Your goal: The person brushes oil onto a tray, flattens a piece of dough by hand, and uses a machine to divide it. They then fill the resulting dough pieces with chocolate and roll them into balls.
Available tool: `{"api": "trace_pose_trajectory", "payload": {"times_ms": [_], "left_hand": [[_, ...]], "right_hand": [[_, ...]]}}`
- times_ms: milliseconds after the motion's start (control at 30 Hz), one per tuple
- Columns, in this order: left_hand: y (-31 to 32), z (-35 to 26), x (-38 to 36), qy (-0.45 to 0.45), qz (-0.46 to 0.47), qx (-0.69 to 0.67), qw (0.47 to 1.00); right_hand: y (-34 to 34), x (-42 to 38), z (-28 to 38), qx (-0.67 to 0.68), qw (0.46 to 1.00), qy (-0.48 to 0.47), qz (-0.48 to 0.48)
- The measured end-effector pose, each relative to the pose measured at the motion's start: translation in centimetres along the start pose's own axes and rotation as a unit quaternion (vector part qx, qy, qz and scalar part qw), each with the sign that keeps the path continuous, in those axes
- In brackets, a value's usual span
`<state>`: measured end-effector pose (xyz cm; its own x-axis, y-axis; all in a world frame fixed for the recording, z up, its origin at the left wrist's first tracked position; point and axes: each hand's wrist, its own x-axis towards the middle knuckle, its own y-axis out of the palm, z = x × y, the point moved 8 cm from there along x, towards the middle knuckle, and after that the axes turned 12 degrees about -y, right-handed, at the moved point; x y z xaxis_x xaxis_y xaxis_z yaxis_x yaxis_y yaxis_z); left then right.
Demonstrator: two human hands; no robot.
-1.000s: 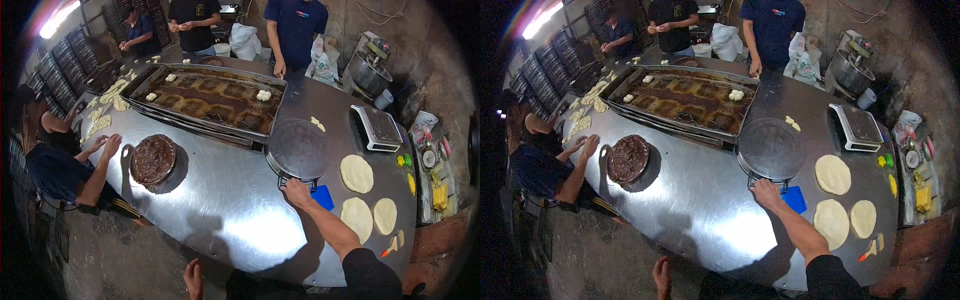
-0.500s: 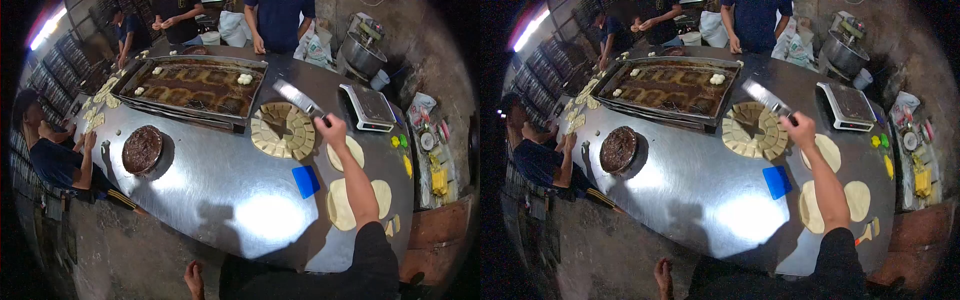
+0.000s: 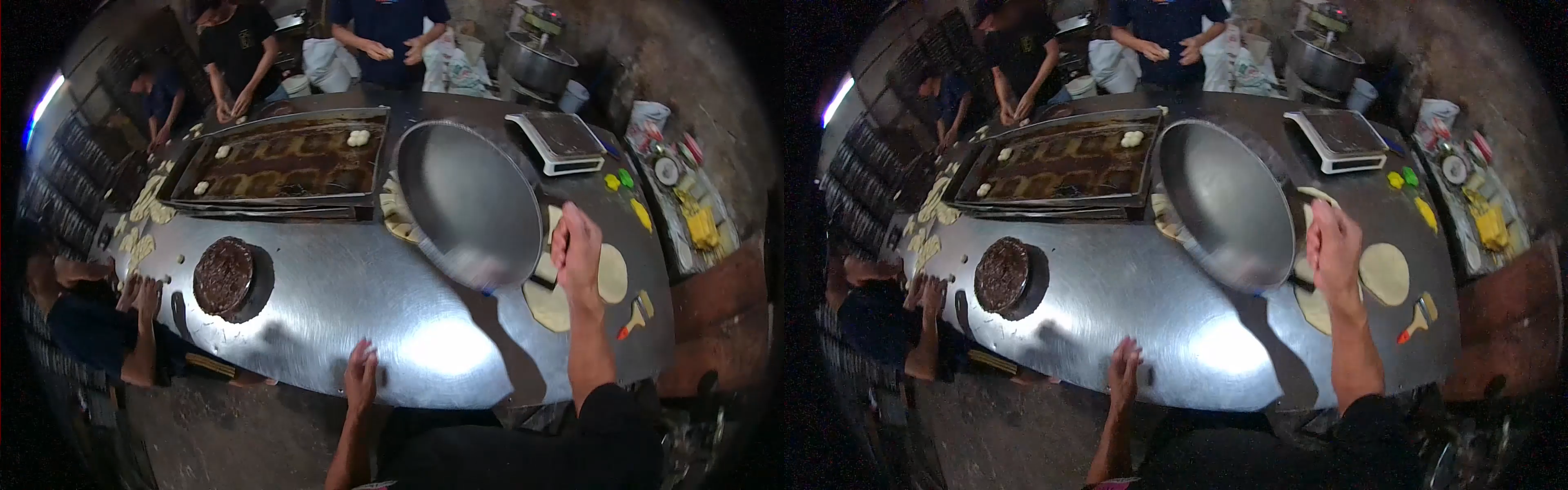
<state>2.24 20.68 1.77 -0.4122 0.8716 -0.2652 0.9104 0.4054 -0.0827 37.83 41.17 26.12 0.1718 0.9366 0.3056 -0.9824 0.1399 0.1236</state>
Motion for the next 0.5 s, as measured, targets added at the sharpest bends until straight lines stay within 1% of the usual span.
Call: {"api": "trace_pose_trajectory", "payload": {"times_ms": [33,67,100,133,200,233,267,300,333,400,433,467,500], "left_hand": [[0.9,-0.8,1.0,0.0,0.015,0.0,1.0],[1.5,-0.7,2.0,-0.037,0.029,-0.168,0.985],[2.1,-0.1,2.4,-0.078,0.043,-0.33,0.94],[2.0,-0.4,1.9,-0.084,0.061,-0.333,0.937],[-1.0,0.4,0.2,-0.152,0.036,-0.387,0.909],[-2.0,1.9,0.2,-0.155,0.045,-0.389,0.907],[-4.3,3.9,0.0,-0.128,-0.021,-0.247,0.96],[-6.3,5.3,-0.5,-0.102,-0.087,-0.093,0.987],[-7.0,6.5,-0.8,-0.113,-0.086,-0.088,0.986],[-8.3,8.1,-0.7,-0.115,-0.093,0.02,0.989],[-9.3,9.5,-0.2,-0.117,-0.1,0.026,0.988],[-10.2,11.5,0.8,-0.125,-0.113,0.016,0.985],[-10.8,13.4,1.7,-0.132,-0.126,0.003,0.983]], "right_hand": [[-0.5,-2.6,-0.9,0.055,0.995,0.056,-0.059],[-1.2,-5.3,-2.9,0.095,0.98,0.138,-0.102],[-1.4,-8.2,-5.1,0.12,0.966,0.198,-0.118],[-1.7,-11.4,-8.4,0.149,0.951,0.247,-0.113],[-1.6,-17.9,-14.0,0.17,0.912,0.345,-0.139],[-1.3,-20.5,-15.1,0.143,0.914,0.358,-0.127],[-1.8,-22.6,-17.3,0.122,0.909,0.385,-0.108],[-2.2,-23.9,-18.6,0.074,0.905,0.408,-0.095],[-2.5,-25.2,-19.7,0.027,0.898,0.433,-0.078],[-3.5,-25.3,-22.1,-0.088,0.879,0.469,0.008],[-5.0,-21.4,-22.5,-0.45,0.839,0.253,0.169],[-4.6,-18.7,-22.2,-0.499,0.838,0.155,0.158],[-3.6,-15.7,-20.6,-0.525,0.836,0.104,0.12]]}}
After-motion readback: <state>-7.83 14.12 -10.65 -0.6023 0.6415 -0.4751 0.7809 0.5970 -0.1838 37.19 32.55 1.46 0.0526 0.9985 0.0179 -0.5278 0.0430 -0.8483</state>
